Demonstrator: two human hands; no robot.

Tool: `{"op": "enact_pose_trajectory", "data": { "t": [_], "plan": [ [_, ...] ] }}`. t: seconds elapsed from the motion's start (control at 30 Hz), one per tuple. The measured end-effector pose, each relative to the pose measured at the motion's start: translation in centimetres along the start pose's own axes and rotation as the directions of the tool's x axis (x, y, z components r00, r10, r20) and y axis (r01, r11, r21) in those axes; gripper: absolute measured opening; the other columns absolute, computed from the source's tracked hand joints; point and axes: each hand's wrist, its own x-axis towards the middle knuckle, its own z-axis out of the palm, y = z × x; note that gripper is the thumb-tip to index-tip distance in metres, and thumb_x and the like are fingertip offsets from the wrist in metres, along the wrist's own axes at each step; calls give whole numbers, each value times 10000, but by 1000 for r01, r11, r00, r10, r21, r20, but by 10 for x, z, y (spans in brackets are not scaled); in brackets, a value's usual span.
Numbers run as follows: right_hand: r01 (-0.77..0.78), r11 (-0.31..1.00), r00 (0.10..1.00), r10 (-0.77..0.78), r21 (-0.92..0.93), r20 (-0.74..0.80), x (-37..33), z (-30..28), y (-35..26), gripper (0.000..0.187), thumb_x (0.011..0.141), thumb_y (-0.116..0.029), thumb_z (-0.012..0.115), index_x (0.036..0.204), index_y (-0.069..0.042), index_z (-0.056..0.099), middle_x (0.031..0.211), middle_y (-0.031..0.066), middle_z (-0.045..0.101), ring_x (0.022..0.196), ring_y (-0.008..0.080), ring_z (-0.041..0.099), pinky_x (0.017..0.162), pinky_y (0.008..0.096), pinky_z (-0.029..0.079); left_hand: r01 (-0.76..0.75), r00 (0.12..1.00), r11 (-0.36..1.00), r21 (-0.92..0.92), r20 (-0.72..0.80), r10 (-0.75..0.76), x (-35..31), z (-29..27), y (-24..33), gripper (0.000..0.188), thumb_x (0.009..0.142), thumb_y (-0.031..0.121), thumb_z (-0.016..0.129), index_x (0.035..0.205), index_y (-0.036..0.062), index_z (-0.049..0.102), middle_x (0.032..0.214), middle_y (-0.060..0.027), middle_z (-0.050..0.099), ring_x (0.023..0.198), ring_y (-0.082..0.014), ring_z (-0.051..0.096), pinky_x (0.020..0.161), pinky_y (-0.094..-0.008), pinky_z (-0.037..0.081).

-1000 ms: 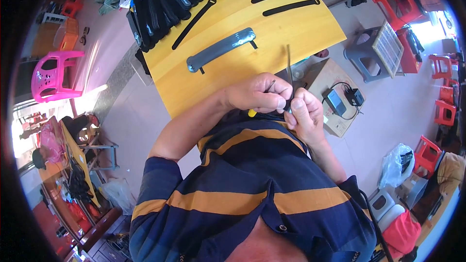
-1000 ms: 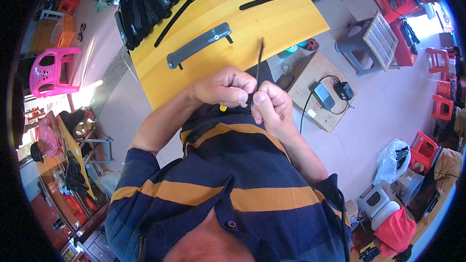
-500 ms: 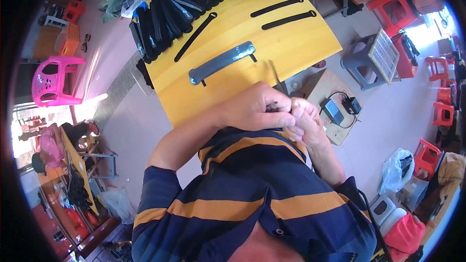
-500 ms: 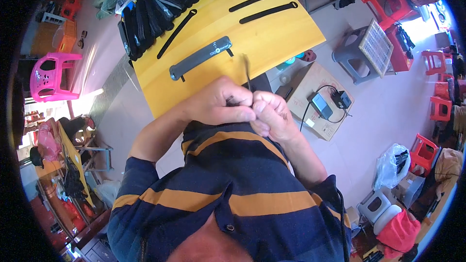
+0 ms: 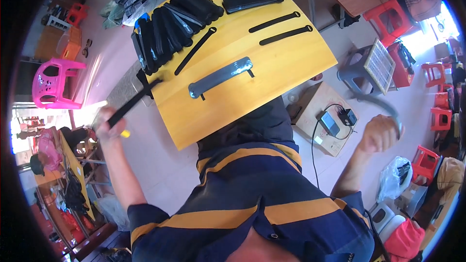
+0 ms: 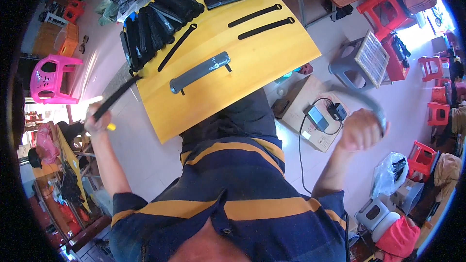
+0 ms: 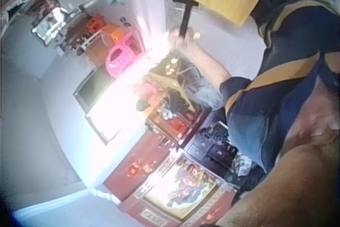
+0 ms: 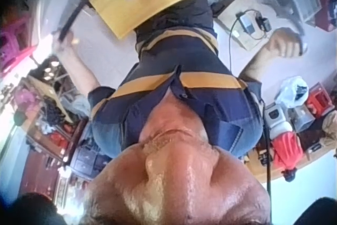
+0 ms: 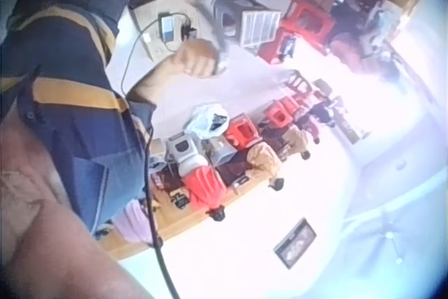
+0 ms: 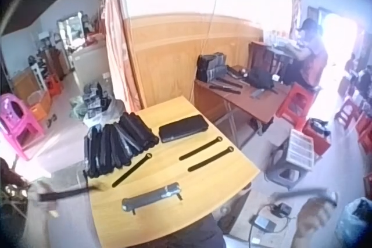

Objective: Assembling and inspecting black textile straps and small plastic components at a workbench.

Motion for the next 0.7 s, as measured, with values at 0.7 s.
{"op": "enact_pose_trajectory", "data": {
  "t": [0.7],
  "plan": [
    [-609,540,740,123,-580,-662,78,-159,-31,226,1047,-284,636,891,-129,580,586,-54,433,477,62,409,429,229,331,19,982,981,-192,-183,-55,-46,65,-22,518,966,329,777,642,105,441,476,10,459,345,-91,394,344,-253,263]
  ]
}}
